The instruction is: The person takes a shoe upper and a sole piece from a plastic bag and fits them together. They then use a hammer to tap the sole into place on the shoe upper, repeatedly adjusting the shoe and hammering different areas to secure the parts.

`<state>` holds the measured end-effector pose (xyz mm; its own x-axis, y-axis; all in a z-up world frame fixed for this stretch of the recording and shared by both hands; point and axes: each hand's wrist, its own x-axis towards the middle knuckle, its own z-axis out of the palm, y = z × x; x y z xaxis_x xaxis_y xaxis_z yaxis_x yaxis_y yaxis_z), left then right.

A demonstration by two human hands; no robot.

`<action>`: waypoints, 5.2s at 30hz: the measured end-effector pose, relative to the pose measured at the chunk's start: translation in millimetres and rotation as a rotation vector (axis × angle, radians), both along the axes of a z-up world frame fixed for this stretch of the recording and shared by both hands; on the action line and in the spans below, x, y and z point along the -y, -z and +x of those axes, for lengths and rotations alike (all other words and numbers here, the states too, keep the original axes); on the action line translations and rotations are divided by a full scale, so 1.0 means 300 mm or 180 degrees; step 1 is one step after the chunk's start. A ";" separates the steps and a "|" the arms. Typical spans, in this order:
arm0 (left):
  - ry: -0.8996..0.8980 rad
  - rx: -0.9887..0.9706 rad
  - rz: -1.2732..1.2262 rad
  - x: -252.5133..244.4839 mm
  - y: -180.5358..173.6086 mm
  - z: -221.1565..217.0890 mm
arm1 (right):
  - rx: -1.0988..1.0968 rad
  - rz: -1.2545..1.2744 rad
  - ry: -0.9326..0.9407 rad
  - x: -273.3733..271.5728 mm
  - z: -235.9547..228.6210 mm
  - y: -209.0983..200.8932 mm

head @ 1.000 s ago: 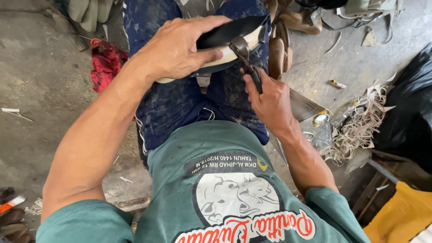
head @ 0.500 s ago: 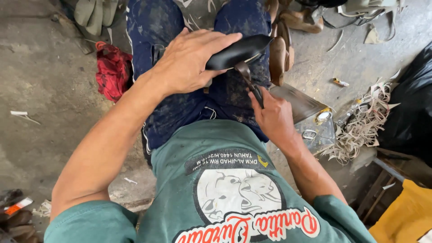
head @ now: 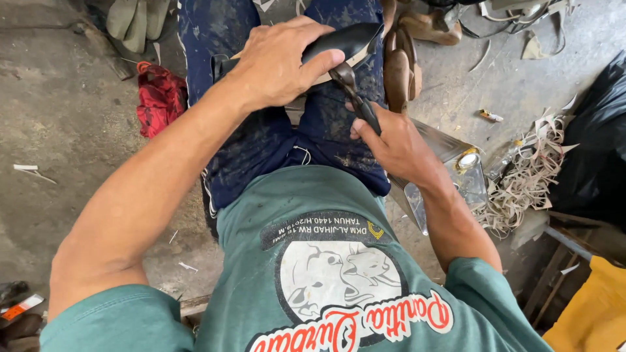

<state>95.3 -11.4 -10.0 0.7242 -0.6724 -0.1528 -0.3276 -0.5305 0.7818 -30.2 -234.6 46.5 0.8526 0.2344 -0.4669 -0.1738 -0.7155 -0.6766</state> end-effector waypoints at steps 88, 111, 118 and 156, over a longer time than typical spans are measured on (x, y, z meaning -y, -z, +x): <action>-0.2154 0.0158 -0.1437 -0.356 -0.010 -0.201 | 0.1014 -0.0025 -0.0506 -0.314 0.069 0.037; -0.2087 -0.0049 -0.1523 -0.359 -0.017 -0.166 | 0.0940 -0.0310 -0.0396 -0.322 0.077 0.003; -0.1971 -0.0179 -0.1567 -0.347 0.002 -0.181 | 0.0617 -0.0301 -0.0504 -0.333 0.099 -0.036; -0.1402 -0.0696 -0.0298 -0.303 -0.107 -0.195 | 0.1284 -0.0442 -0.0417 -0.269 -0.056 0.194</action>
<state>36.8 79.4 22.0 0.9002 -0.3281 -0.2865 0.0887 -0.5059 0.8580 -47.1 -153.9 -11.8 0.9403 0.3112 -0.1376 0.1826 -0.8027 -0.5677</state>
